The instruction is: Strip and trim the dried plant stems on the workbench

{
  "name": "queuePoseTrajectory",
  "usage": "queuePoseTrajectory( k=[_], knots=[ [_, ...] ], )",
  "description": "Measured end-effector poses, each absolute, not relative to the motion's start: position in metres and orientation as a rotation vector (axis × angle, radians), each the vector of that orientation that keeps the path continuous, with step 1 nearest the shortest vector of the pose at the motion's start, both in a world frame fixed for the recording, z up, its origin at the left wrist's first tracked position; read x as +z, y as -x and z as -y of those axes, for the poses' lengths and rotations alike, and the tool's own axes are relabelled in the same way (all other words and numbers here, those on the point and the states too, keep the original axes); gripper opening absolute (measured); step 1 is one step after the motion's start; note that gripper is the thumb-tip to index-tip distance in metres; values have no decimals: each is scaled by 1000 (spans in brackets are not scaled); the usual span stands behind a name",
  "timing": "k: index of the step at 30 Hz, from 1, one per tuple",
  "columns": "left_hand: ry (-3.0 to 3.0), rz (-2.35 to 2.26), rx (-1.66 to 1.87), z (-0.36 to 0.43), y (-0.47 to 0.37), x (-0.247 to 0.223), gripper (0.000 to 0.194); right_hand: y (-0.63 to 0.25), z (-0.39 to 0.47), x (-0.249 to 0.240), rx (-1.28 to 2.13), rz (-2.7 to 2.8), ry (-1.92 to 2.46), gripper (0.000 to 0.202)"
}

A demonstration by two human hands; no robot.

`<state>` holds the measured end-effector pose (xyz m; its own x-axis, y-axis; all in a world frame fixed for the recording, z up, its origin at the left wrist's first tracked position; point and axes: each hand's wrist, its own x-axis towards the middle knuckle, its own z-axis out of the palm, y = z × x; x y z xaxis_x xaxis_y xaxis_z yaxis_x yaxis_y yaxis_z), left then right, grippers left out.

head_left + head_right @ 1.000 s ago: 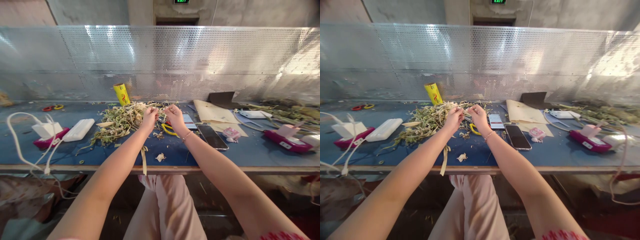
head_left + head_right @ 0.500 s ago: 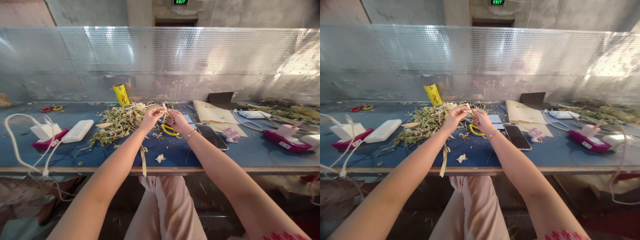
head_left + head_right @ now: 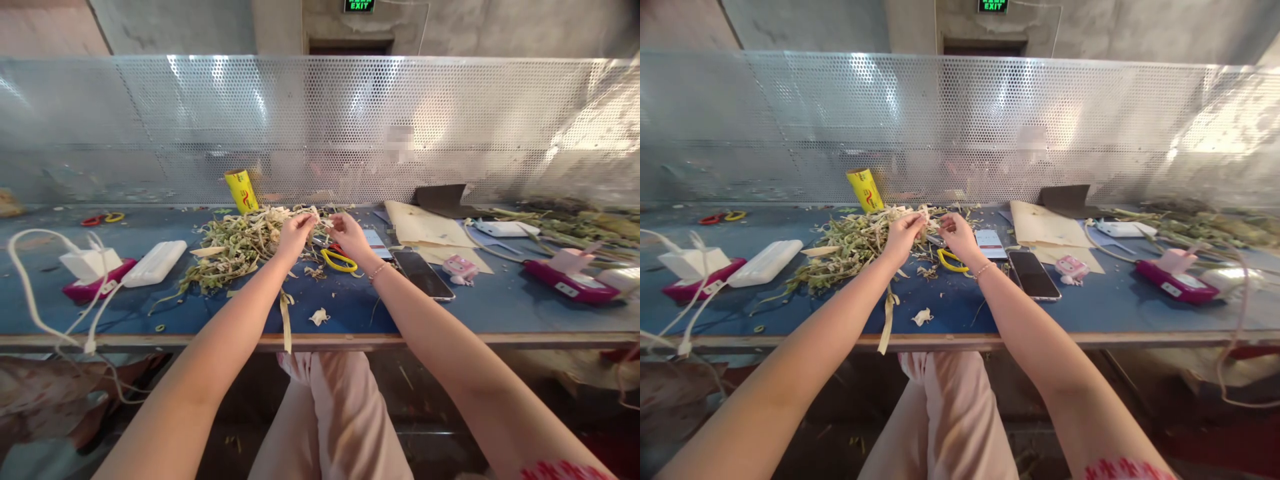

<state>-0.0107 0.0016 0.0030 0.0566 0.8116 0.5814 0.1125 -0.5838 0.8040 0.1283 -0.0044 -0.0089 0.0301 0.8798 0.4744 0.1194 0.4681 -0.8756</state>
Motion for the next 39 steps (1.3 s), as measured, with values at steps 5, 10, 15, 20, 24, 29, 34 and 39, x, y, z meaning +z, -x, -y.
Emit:
queuePoseTrajectory(
  k=[5, 10, 15, 20, 24, 29, 34, 39],
  knots=[
    [-1814, -1013, 1529, -1, 14, 4, 17, -133, 10, -5, 262, 1652, 847, 35],
    [-1936, -1077, 1504, -1, 13, 3, 17, -133, 16, -3, 101, 1773, 754, 8],
    [-1821, -1026, 1672, -3, 12, 0, 16, -131, 16, -4, 121, 1753, 778, 9],
    [-1903, -974, 1761, 2, 11, 2, 16, -125, 21, -2, 351, 1693, 795, 8],
    [-2181, -967, 1672, 7, 9, 4, 6, -122, 22, -2, 583, 1533, 759, 8],
    [-2179, -973, 1551, 12, 5, 5, 17, -121, 19, -2, 751, 1383, 754, 8],
    [-1989, -924, 1504, 11, 4, 4, 10, -124, 17, -1, 634, 1393, 828, 9],
    [-1821, -801, 1423, 8, 2, 1, 13, -125, 15, -2, 524, 1425, 883, 5]
  ],
)
